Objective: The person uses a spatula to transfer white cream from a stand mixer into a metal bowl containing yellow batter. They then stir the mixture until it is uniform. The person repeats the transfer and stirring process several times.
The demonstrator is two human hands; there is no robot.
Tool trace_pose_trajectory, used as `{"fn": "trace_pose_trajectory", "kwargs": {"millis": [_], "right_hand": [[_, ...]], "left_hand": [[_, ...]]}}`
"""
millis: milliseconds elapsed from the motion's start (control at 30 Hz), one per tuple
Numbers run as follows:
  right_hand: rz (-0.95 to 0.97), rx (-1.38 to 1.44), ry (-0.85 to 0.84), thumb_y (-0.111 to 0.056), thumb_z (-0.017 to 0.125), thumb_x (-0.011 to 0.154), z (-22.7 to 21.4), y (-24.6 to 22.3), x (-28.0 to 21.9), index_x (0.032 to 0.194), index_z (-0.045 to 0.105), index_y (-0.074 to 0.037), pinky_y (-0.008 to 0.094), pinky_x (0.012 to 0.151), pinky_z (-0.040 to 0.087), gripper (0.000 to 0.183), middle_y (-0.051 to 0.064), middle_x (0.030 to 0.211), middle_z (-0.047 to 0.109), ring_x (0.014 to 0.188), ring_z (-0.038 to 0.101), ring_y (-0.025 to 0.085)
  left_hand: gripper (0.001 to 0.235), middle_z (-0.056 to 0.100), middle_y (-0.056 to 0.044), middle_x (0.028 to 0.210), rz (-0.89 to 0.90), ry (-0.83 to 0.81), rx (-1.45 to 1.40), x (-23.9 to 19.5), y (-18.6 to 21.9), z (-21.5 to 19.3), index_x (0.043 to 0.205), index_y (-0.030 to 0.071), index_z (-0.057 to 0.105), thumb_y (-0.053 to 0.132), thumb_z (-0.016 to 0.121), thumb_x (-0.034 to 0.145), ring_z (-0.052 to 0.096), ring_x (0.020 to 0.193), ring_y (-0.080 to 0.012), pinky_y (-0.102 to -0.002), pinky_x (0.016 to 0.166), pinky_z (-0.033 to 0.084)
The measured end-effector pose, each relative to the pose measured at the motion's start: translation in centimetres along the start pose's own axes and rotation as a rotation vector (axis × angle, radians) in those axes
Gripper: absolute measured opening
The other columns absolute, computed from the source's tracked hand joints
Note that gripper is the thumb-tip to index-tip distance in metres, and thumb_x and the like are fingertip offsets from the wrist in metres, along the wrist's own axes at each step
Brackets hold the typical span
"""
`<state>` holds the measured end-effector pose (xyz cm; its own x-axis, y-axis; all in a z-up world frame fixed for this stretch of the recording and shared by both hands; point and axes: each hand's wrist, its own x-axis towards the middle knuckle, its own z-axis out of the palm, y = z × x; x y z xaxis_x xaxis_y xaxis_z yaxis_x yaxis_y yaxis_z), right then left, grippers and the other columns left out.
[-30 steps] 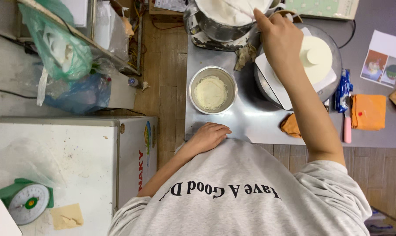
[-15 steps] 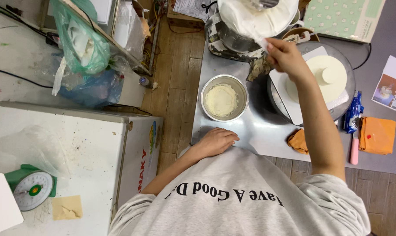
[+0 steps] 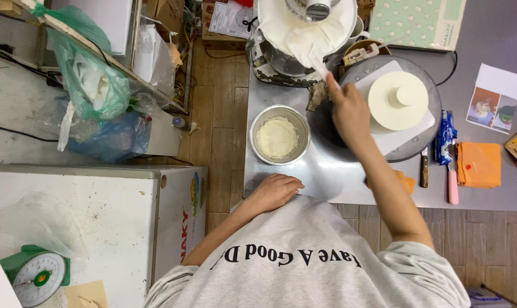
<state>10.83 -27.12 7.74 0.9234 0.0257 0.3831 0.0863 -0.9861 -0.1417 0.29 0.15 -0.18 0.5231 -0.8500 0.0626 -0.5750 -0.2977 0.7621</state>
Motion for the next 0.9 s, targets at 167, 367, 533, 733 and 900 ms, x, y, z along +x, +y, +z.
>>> {"fn": "trace_pose_trajectory", "kwargs": {"millis": [167, 367, 533, 733, 900], "right_hand": [[0.108, -0.006, -0.102, -0.005, 0.064, 0.096, -2.3, -2.1, -4.3, 0.148, 0.063, -0.021, 0.044, 0.058, 0.05, 0.055, 0.012, 0.089, 0.057, 0.07, 0.063, 0.03], [0.092, 0.264, 0.032, -0.011, 0.057, 0.108, -5.0, 0.4, -5.9, 0.149, 0.056, -0.017, 0.041, 0.067, 0.051, 0.041, 0.009, 0.094, 0.062, 0.079, 0.062, 0.028], [0.666, 1.358, -0.119, -0.023, 0.047, 0.112, 2.3, 0.6, -4.0, 0.149, 0.049, -0.012, 0.022, 0.044, 0.032, 0.039, -0.003, 0.075, 0.053, 0.053, 0.041, 0.005], [0.711, 1.423, -0.12, -0.024, 0.045, 0.112, 8.1, -0.9, -5.9, 0.144, 0.052, -0.01, 0.02, 0.042, 0.029, 0.036, -0.005, 0.071, 0.049, 0.05, 0.036, 0.003], [0.863, 1.417, -0.158, -0.025, 0.046, 0.11, 7.2, -1.4, -10.9, 0.141, 0.055, -0.009, 0.02, 0.04, 0.026, 0.036, -0.005, 0.067, 0.047, 0.046, 0.034, 0.003]], "left_hand": [[0.023, 0.071, -0.006, 0.122, -0.013, -0.032, -0.001, -0.1, 0.2, 0.3, 0.116, 0.008, 0.07, 0.02, 0.064, 0.097, 0.065, 0.115, -0.0271, -0.044, 0.101, 0.048], [0.024, 0.071, -0.007, 0.123, -0.008, -0.097, 0.003, 0.4, 0.5, 0.3, 0.117, 0.008, 0.07, 0.017, 0.062, 0.096, 0.065, 0.116, -0.0274, -0.044, 0.102, 0.048], [0.023, 0.071, -0.006, 0.124, 0.04, -0.085, 0.018, 1.2, 0.7, 0.7, 0.116, 0.009, 0.07, 0.016, 0.062, 0.096, 0.065, 0.117, -0.0267, -0.044, 0.101, 0.048], [0.024, 0.071, -0.006, 0.124, 0.005, -0.01, 0.017, 0.2, -0.1, 0.5, 0.117, 0.009, 0.07, 0.016, 0.064, 0.095, 0.065, 0.115, -0.0276, -0.044, 0.1, 0.049], [0.021, 0.072, -0.007, 0.122, -0.005, 0.011, -0.001, -0.3, -0.2, 0.6, 0.116, 0.009, 0.071, 0.016, 0.064, 0.097, 0.065, 0.115, -0.0279, -0.044, 0.101, 0.049]]}}
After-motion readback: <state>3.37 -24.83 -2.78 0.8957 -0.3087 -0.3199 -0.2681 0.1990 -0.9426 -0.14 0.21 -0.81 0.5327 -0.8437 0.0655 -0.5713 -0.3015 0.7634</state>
